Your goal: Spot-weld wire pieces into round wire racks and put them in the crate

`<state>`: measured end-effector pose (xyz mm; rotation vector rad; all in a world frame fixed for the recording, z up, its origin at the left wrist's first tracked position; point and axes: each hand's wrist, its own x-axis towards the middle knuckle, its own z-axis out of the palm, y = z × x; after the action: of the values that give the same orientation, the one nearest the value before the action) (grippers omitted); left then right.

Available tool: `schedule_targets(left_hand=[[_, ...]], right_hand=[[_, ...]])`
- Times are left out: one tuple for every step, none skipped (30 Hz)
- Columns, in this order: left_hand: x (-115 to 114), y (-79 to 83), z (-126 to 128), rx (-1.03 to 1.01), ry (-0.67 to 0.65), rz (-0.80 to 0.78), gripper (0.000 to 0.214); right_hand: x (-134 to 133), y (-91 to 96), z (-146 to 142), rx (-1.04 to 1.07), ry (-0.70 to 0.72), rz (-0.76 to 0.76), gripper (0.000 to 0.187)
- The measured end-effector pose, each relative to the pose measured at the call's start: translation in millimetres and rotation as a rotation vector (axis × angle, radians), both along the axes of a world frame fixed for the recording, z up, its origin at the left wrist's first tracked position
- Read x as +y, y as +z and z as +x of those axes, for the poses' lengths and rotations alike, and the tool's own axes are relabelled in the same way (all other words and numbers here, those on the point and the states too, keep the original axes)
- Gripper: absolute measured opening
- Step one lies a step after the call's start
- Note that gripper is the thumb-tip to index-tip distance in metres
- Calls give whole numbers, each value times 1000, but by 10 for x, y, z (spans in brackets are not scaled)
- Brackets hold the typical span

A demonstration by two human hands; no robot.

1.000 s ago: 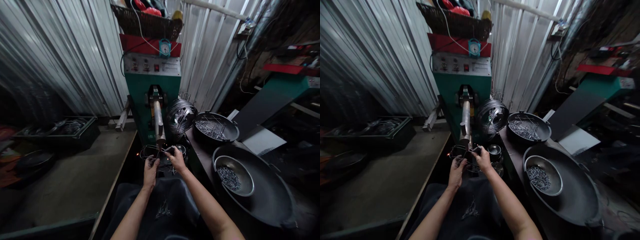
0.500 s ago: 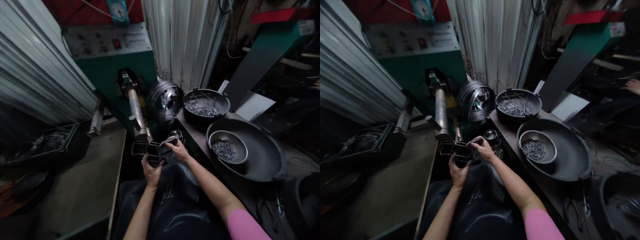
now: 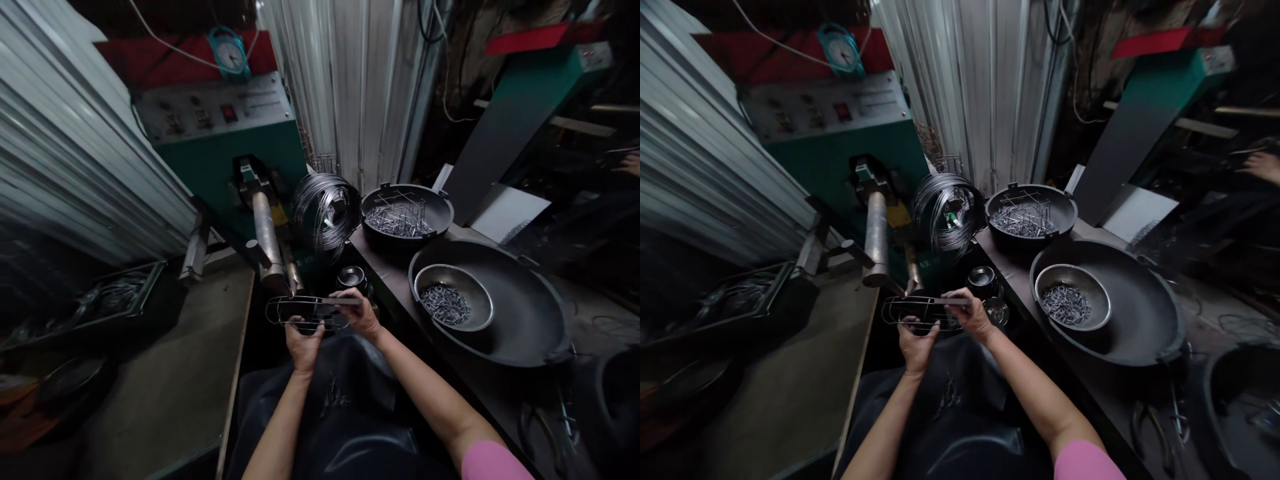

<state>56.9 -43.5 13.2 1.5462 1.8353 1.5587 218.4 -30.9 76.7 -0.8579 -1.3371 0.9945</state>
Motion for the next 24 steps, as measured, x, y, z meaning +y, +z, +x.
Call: schedule_targets(left_hand=[[-15,-3,10,-52,17,-21,49],[-29,-6,9,-87,32,-39,49],[-44,-9,-1,-104,43,-55,50],[-59,-12,-18,-112,54,-70,51],[-75,-13,-40,-117,66,-85,51],[-92,-11,-63,-124,76,-101,52],[-109,-7,-86,-132,87,-115,52],[-126,0,-106,-135,97,-124,52],[-141,11,-122,-139,103,-124,52],[-153,24,-136,-143,99,-117,51],[-161,39,-146,-147,90,-105,51],[-165,55,-155,-152,79,-92,51],[-165,71,-164,-159,68,-80,51],[-161,86,-171,-166,62,-73,51],[-154,99,-178,-170,60,-72,51],[-144,110,-184,-173,59,-76,51],[-134,119,-189,-180,59,-82,51],[-124,126,-192,-191,56,-89,51],[-114,129,-194,-200,52,-98,51],[-105,129,-194,-206,51,-106,51],[-97,124,-193,-210,49,-112,52],[-89,114,-191,-212,45,-113,52],[-80,99,-188,-210,43,-111,52],[-70,80,-185,-206,42,-106,52]], right_hand=[[-20,53,-25,-30,17,22,20],[-29,105,-51,-67,21,29,19],[-28,157,-74,-108,22,23,19],[-16,207,-96,-152,32,10,19],[3,255,-114,-195,60,-1,19],[29,299,-130,-238,102,-4,19],[57,340,-142,-278,148,3,19],[87,376,-152,-315,193,14,18],[115,406,-159,-346,232,25,18],[141,431,-165,-371,263,28,17],[164,449,-170,-389,285,23,16],[184,462,-178,-396,295,11,16],[200,468,-187,-397,292,-5,16],[212,470,-200,-395,278,-19,16],[223,467,-216,-396,256,-27,16],[233,460,-233,-402,233,-26,16],[243,450,-251,-412,215,-17,15],[253,437,-268,-422,207,-5,15],[264,422,-282,-428,207,5,15],[274,406,-292,-423,203,8,14],[283,389,-298,-413,197,6,15],[289,372,-301,-402,189,5,15],[292,354,-300,-395,180,11,15],[291,337,-297,-393,168,25,15]])
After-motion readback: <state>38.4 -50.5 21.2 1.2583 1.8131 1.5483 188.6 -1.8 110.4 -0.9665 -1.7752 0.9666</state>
